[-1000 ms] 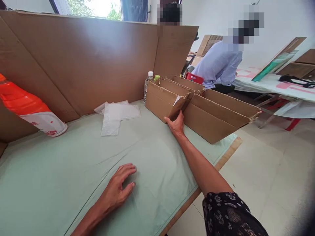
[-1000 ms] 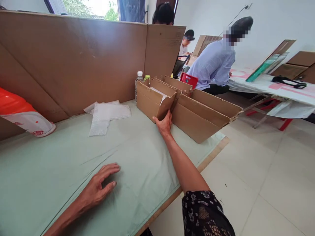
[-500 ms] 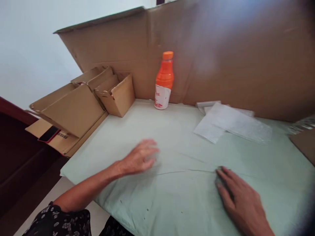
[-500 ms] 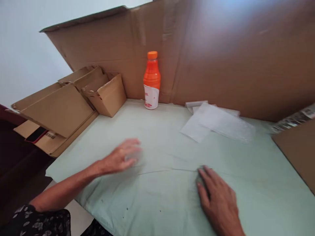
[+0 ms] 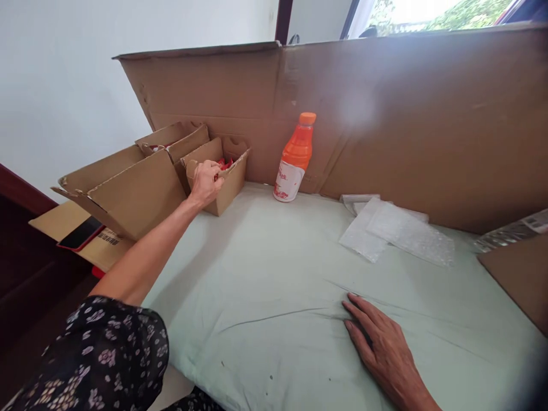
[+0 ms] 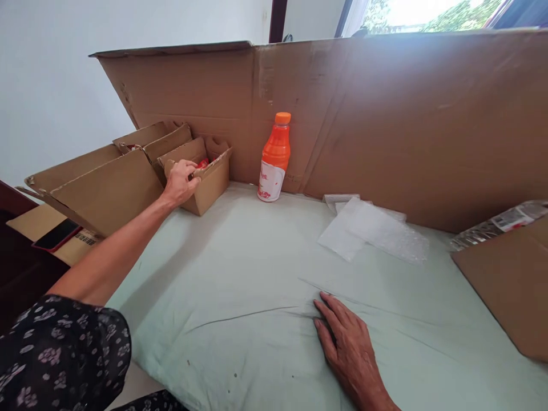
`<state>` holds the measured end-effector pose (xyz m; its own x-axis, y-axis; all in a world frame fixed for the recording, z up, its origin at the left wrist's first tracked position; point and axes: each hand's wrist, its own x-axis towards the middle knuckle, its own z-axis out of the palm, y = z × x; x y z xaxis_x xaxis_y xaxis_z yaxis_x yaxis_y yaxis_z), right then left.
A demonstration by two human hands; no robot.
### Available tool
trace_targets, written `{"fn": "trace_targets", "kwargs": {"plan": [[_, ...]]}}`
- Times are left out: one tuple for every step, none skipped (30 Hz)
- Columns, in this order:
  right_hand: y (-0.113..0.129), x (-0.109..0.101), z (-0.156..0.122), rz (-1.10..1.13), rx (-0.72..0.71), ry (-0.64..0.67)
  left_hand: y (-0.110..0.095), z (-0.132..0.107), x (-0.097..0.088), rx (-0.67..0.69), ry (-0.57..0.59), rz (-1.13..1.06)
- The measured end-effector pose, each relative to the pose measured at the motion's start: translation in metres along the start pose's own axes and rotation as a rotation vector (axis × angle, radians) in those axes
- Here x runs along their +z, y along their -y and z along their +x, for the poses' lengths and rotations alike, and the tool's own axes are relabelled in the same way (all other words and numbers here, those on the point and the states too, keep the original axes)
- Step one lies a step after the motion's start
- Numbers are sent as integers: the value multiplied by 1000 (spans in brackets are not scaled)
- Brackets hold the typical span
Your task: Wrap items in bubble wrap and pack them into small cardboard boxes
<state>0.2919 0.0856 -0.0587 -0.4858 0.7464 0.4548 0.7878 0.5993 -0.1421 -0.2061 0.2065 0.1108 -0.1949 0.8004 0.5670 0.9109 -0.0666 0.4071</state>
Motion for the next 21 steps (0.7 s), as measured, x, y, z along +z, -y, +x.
{"fn": "trace_targets", "kwargs": {"plan": [[1,0,0,4,8,4,-8,-16,-7,44,9,-17],[1,0,0,10,16,11,-17,-35,-17,85,19,-34],[1,0,0,18,22,18,-26,-58,-28,149,23,-58],[1,-1,1,26,28,23,-36,-82,-40,201,16,-82],[2,-2,1,35,33,22,-45,-108,-51,226,25,-94],[4,-4,2,44,36,13,-53,-135,-61,237,21,-100],[6,-5,2,55,36,2,-59,-161,-68,241,-5,-105],[10,-7,2,69,31,-8,-64,-186,-74,230,-52,-109],[15,-9,3,88,21,-14,-67,-208,-76,213,-111,-122],[22,-10,3,112,6,-13,-68,-227,-75,177,-180,-152],[29,-10,4,138,-14,-10,-67,-243,-72,129,-232,-190],[37,-10,4,164,-36,-7,-65,-255,-67,66,-254,-232],[45,-9,5,188,-55,-6,-62,-263,-60,-8,-242,-279],[53,-8,7,207,-67,-9,-59,-267,-52,-90,-190,-327],[60,-6,8,221,-70,-14,-56,-269,-43,-174,-102,-380],[66,-4,11,233,-67,-17,-53,-269,-34,-246,0,-438],[71,-3,13,247,-56,-17,-52,-268,-26,-304,99,-497],[74,-1,15,266,-39,-13,-50,-268,-19,-351,180,-546],[77,-1,17,292,-17,-9,-50,-270,-13,-388,233,-575],[79,0,17,322,11,-1,-49,-274,-8,-415,262,-578],[80,1,15,353,48,9,-48,-280,-5,-432,269,-553]]}}
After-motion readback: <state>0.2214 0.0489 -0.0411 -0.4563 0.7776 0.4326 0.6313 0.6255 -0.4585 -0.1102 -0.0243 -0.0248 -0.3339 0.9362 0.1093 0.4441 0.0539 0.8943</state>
